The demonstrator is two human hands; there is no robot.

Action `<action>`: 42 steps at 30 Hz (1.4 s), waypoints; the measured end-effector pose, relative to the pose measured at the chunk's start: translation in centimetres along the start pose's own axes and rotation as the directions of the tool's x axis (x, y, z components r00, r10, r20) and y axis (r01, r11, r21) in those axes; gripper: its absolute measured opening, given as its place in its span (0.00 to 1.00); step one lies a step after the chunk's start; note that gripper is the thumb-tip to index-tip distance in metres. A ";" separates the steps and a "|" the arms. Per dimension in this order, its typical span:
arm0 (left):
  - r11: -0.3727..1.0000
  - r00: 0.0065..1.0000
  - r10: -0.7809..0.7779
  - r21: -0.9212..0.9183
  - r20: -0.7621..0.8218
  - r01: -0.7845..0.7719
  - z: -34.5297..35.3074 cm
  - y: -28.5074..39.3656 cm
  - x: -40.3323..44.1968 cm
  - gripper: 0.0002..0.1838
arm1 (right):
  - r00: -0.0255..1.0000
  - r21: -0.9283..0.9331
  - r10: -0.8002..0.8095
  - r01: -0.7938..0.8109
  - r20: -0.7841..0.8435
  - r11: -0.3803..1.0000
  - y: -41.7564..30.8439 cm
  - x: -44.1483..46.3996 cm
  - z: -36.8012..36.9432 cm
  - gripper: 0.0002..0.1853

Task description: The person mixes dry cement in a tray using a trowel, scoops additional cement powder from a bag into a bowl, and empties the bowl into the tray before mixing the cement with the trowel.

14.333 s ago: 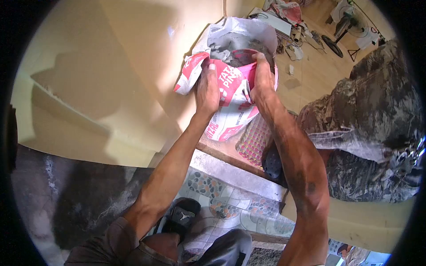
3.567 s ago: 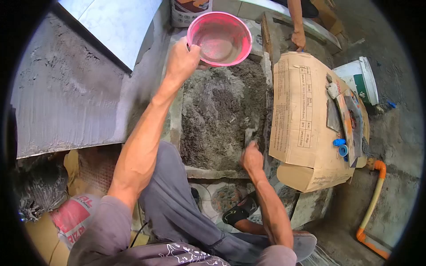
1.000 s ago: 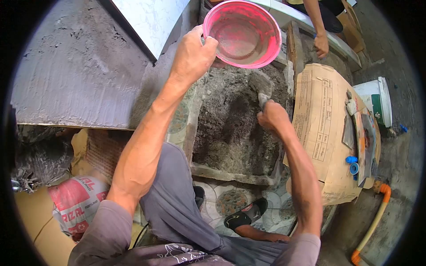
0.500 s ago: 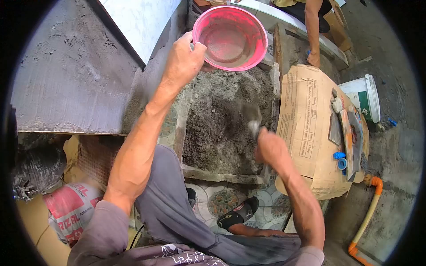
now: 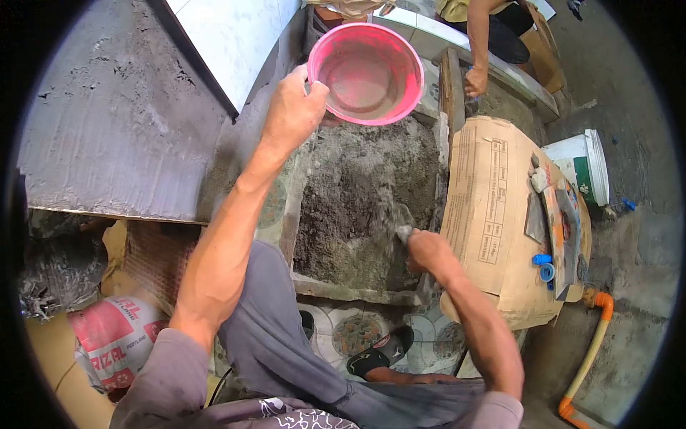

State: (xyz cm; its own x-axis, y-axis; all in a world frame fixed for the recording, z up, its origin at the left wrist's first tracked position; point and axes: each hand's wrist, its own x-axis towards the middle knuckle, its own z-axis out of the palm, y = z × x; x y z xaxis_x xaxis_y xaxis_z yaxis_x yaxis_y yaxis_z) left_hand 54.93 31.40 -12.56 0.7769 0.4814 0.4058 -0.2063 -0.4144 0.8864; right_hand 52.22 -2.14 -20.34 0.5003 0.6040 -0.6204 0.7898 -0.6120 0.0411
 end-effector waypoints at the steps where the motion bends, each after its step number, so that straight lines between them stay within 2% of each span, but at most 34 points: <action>1: 1.000 1.000 -0.007 -0.016 0.004 0.007 0.1 -0.3 0.2 0.15 | 0.999 0.032 0.044 -0.045 0.007 0.998 0.8 -0.8 -1.8 0.11; 2: 1.000 1.000 -0.011 -0.027 0.000 0.011 0.1 -0.7 0.2 0.15 | 0.996 0.063 0.089 -0.089 0.013 0.994 1.6 -1.6 -3.6 0.11; 4: 1.000 1.000 -0.012 0.014 -0.010 0.012 -0.6 -1.1 0.1 0.15 | 0.982 -0.039 0.190 -0.189 0.004 0.981 1.8 -0.3 -8.9 0.13; 6: 0.996 1.000 -0.016 0.089 -0.006 0.016 -1.5 -0.4 0.0 0.16 | 0.926 -0.009 0.109 -0.121 -0.362 0.993 4.0 4.3 -9.7 0.14; 8: 0.991 1.000 -0.026 0.131 0.004 0.025 -2.3 0.4 -0.3 0.16 | 0.926 -0.045 0.080 -0.104 -0.369 0.994 4.3 10.1 -11.6 0.15; 10: 0.993 0.999 -0.050 0.110 0.002 0.050 -2.5 0.7 -0.3 0.16 | 0.911 -0.028 0.162 -0.187 -0.378 0.982 3.5 16.1 -9.4 0.15; 12: 0.993 0.997 -0.073 0.090 -0.005 0.074 -2.6 0.6 -0.6 0.16 | 0.945 -0.011 0.092 -0.100 -0.314 0.995 -0.2 17.2 -5.9 0.15; 14: 0.986 0.999 -0.050 0.156 -0.021 0.052 -2.9 1.2 -0.7 0.16 | 0.966 -0.332 -0.070 -0.017 -0.249 0.943 -1.5 17.7 1.1 0.17; 15: 0.979 0.999 -0.020 0.202 -0.027 0.025 -2.8 1.7 -0.6 0.16 | 0.971 -0.274 -0.043 -0.023 -0.234 0.961 -2.3 15.0 1.3 0.17; 18: 0.997 1.000 -0.016 0.072 -0.005 0.016 -1.6 0.9 0.0 0.15 | 0.989 -0.199 0.038 -0.066 -0.142 0.978 -3.2 7.8 1.9 0.15; 20: 0.999 1.000 -0.005 0.052 -0.007 0.005 -0.1 -1.6 0.7 0.15 | 0.999 -0.149 0.029 -0.025 0.025 0.989 -2.2 3.0 0.1 0.14; 22: 0.998 0.998 -0.054 -0.009 0.018 0.055 0.7 -2.5 0.3 0.15 | 0.995 -0.027 0.065 -0.067 -0.078 0.997 -1.9 -2.2 0.0 0.13; 24: 0.984 0.987 -0.139 -0.101 0.082 0.147 0.9 -1.2 0.2 0.15 | 0.984 0.243 0.112 -0.076 -0.139 0.967 -2.0 -6.9 2.7 0.17; 26: 0.998 0.998 -0.040 -0.051 0.047 0.043 1.8 -1.1 0.2 0.15 | 0.963 0.330 0.264 -0.232 -0.055 0.915 -4.6 -9.8 5.9 0.21; 27: 1.000 1.000 0.015 -0.019 0.027 -0.014 2.0 -1.2 0.3 0.15 | 0.943 0.366 0.332 -0.304 -0.015 0.880 -5.4 -10.0 7.0 0.23; 30: 0.999 0.998 0.022 -0.037 0.058 -0.020 2.8 -1.0 0.1 0.14 | 0.914 0.549 0.406 -0.330 -0.019 0.768 -8.1 -7.6 11.2 0.27; 33: 0.997 0.995 0.041 0.055 0.088 -0.046 2.5 -0.2 0.1 0.14 | 0.909 0.638 0.407 -0.261 -0.090 0.724 -10.4 -3.5 14.1 0.27; 36: 0.998 0.997 0.061 -0.025 0.053 -0.059 2.3 0.0 -0.1 0.14 | 0.883 0.796 0.465 -0.326 0.064 0.510 -12.4 -0.3 11.7 0.27; 39: 0.991 0.994 -0.064 -0.113 0.090 0.074 2.7 0.4 0.0 0.14 | 0.851 0.834 0.525 -0.308 0.027 0.458 -13.5 2.1 10.1 0.25; 42: 0.999 0.995 0.027 -0.046 0.091 -0.023 3.5 0.3 0.0 0.14 | 0.809 0.941 0.583 -0.251 0.076 0.226 -14.2 6.6 13.1 0.23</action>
State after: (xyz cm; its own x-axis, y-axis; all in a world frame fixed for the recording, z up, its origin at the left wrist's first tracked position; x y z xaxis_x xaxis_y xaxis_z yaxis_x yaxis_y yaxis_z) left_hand 56.97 28.60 -13.06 0.8220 0.3973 0.4080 -0.2514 -0.3896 0.8860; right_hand 39.63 3.84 -35.30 0.8386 0.0927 -0.5368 -0.2813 -0.7701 -0.5725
